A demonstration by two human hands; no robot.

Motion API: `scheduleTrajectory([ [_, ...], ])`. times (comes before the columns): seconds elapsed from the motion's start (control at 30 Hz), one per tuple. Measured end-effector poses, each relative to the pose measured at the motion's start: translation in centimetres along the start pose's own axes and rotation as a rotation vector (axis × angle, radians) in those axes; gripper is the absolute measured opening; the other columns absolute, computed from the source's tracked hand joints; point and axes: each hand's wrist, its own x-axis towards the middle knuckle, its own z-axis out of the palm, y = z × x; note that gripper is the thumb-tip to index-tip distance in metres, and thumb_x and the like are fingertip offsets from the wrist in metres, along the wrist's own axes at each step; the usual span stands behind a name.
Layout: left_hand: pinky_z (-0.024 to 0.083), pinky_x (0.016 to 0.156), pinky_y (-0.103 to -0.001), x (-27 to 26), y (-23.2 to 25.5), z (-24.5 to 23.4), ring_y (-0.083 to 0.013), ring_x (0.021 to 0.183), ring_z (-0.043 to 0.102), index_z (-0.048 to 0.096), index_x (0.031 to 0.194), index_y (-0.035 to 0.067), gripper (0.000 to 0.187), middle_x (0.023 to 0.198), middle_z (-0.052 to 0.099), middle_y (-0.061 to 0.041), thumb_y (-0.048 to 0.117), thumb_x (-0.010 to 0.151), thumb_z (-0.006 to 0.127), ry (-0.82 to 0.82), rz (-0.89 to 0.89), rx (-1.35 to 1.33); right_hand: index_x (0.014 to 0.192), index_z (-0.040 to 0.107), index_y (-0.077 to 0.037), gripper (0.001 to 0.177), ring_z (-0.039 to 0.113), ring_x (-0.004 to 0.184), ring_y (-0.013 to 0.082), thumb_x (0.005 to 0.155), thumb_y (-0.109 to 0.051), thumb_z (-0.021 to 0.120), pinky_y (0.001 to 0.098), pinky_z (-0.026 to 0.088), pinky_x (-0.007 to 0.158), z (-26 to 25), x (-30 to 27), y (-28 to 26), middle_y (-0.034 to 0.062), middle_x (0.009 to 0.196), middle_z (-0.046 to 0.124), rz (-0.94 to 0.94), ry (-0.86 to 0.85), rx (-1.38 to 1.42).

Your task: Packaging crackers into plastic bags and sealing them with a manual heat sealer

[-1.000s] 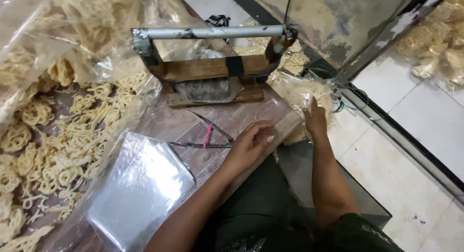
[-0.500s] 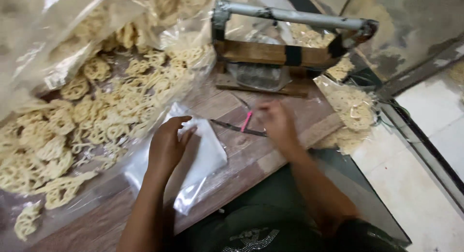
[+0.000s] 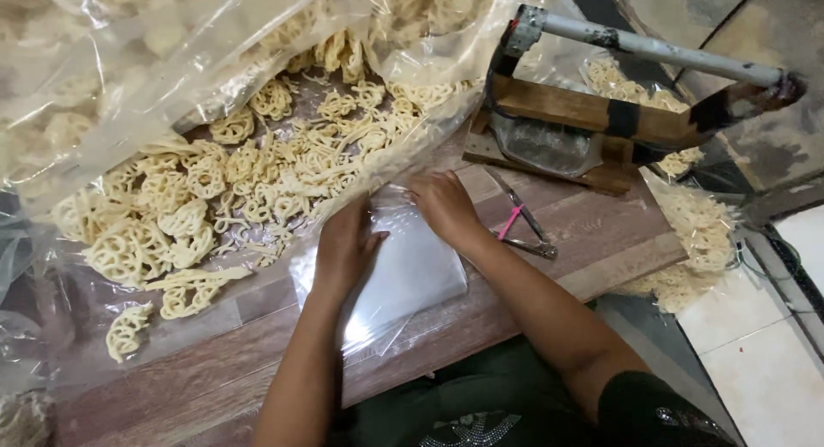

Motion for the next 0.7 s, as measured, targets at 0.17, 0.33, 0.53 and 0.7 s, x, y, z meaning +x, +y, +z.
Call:
scheduleTrajectory([
  [0.17,0.052,0.078,-0.048,-0.8,-1.8,1.6,-0.0355,0.081,0.066,0.057,0.133,0.001,0.06,0.087,0.07,-0.013,0.008,0.079,0.081,0.097,-0.002,0.118,0.135,0.056,-0.017,0.039,0.059,0.113,0.0286,0.098,-0.028,0.064,0.0443,0.038,0.097,-4.6,-1.3,-4.6,0.0084,0.12,0.062,0.067,-0.05,0.055],
  [0.33,0.052,0.076,-0.042,-1.4,-3.3,1.7,-0.0294,0.08,0.067,0.067,0.122,0.012,0.039,0.083,0.069,-0.007,0.005,0.084,0.074,0.115,-0.024,0.135,0.146,0.048,-0.016,0.074,0.055,0.123,0.0308,0.084,-0.039,0.081,0.0515,0.036,0.108,-2.0,-1.9,-3.5,0.0094,0.125,0.059,0.03,-0.099,-0.004],
  [0.53,0.053,0.079,-0.045,-1.9,-2.3,0.7,-0.0305,0.087,0.07,0.067,0.121,0.016,0.03,0.088,0.072,-0.005,0.02,0.091,0.072,-0.017,-0.163,0.071,0.1,0.068,-0.022,0.006,0.071,0.092,0.02,0.095,-0.017,0.068,0.0375,0.042,0.09,-1.1,-2.4,-1.4,-0.0032,0.091,0.075,-0.102,0.145,0.091],
  [0.7,0.054,0.075,-0.039,-1.6,-2.2,0.3,-0.0244,0.08,0.069,0.071,0.092,0.024,0.005,0.078,0.068,0.002,0.026,0.089,0.074,0.029,-0.135,0.267,0.103,0.071,-0.022,0.01,0.066,0.095,0.0219,0.094,-0.019,0.068,0.04,0.038,0.096,-1.5,-2.8,-1.3,-0.0021,0.096,0.069,-0.2,0.246,0.177],
])
